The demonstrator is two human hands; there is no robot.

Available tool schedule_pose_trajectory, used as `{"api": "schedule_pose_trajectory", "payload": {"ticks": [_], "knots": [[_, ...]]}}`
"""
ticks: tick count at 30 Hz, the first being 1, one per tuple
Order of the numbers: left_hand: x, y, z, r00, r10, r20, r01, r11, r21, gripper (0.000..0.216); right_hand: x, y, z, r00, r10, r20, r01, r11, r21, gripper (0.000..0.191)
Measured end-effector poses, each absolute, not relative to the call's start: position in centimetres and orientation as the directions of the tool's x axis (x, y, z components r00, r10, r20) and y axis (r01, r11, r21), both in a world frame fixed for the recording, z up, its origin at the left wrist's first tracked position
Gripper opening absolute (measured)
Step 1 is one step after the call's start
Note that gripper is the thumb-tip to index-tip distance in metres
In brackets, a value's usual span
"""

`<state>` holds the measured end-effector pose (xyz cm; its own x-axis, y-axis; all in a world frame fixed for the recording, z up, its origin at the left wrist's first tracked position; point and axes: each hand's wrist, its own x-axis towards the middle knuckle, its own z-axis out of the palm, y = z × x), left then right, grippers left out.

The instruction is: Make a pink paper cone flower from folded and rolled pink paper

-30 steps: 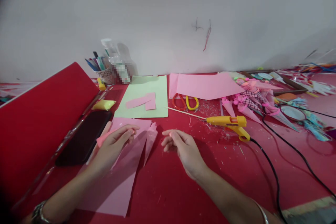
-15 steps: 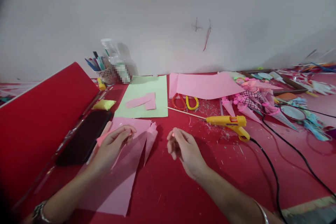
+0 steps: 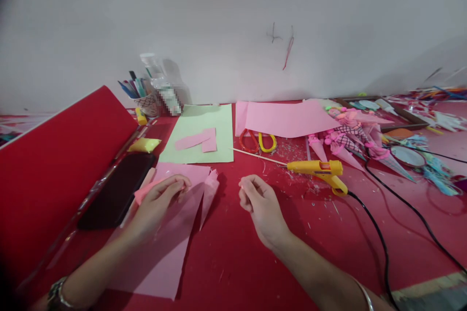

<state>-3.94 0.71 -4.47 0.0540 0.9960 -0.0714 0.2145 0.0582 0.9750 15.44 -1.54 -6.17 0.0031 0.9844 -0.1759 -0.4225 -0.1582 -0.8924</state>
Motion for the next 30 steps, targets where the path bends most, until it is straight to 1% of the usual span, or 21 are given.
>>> {"api": "schedule_pose_trajectory", "payload": {"ticks": [2,3,5,6,8,11,15,19,21,23,25,27,30], "knots": [[-4.0,0.7,-4.6,0.062,0.995,-0.080,0.208,0.066,0.976,0.017,15.4,-1.5,-6.3,-0.009,0.985,-0.172,-0.472,-0.156,-0.867,0.008],[-4.0,0.7,-4.6,0.067,0.994,-0.086,0.202,0.071,0.977,0.017,15.4,-1.5,-6.3,-0.021,0.985,-0.170,-0.488,-0.159,-0.858,0.007],[-4.0,0.7,-4.7,0.075,0.992,-0.097,0.189,0.082,0.979,0.017,15.3,-1.5,-6.3,-0.035,0.985,-0.169,-0.503,-0.163,-0.849,0.018],[-4.0,0.7,-4.7,0.076,0.992,-0.103,0.185,0.088,0.979,0.017,15.3,-1.5,-6.2,-0.039,0.985,-0.171,-0.499,-0.167,-0.850,0.019],[-4.0,0.7,-4.8,0.071,0.991,-0.110,0.184,0.096,0.978,0.016,15.4,-1.6,-6.1,-0.045,0.981,-0.186,-0.464,-0.186,-0.866,0.017],[-4.0,0.7,-4.7,0.068,0.993,-0.100,0.187,0.085,0.979,0.015,15.4,-1.7,-6.0,-0.033,0.980,-0.194,-0.383,-0.191,-0.904,0.018],[-3.9,0.6,-4.7,0.125,0.986,-0.109,0.096,0.097,0.991,0.013,15.2,-1.7,-5.8,-0.018,0.989,-0.148,-0.347,-0.145,-0.927,0.008],[-4.1,0.6,-5.1,0.197,0.971,-0.135,-0.004,0.139,0.990,0.015,15.2,-1.8,-5.6,-0.072,0.984,-0.163,-0.394,-0.178,-0.902,0.017],[-4.1,0.6,-5.4,0.228,0.963,-0.144,0.000,0.148,0.989,0.019,15.3,-1.9,-5.7,-0.101,0.978,-0.180,-0.362,-0.205,-0.909,0.024],[-4.1,0.5,-5.7,0.223,0.966,-0.127,0.105,0.106,0.989,0.022,15.4,-2.1,-5.9,-0.134,0.977,-0.165,-0.306,-0.200,-0.931,0.026],[-4.0,0.3,-5.8,0.196,0.979,-0.063,0.291,0.003,0.957,0.020,15.3,-2.2,-6.2,-0.160,0.978,-0.134,-0.265,-0.173,-0.949,0.017],[-3.9,0.1,-5.6,0.184,0.983,0.006,0.485,-0.096,0.869,0.019,15.2,-2.2,-6.4,-0.186,0.975,-0.118,-0.243,-0.162,-0.956,0.005],[-3.6,0.0,-5.2,0.216,0.976,0.032,0.715,-0.181,0.676,0.029,15.0,-2.0,-6.5,-0.225,0.969,-0.106,-0.254,-0.164,-0.953,0.010]]}}
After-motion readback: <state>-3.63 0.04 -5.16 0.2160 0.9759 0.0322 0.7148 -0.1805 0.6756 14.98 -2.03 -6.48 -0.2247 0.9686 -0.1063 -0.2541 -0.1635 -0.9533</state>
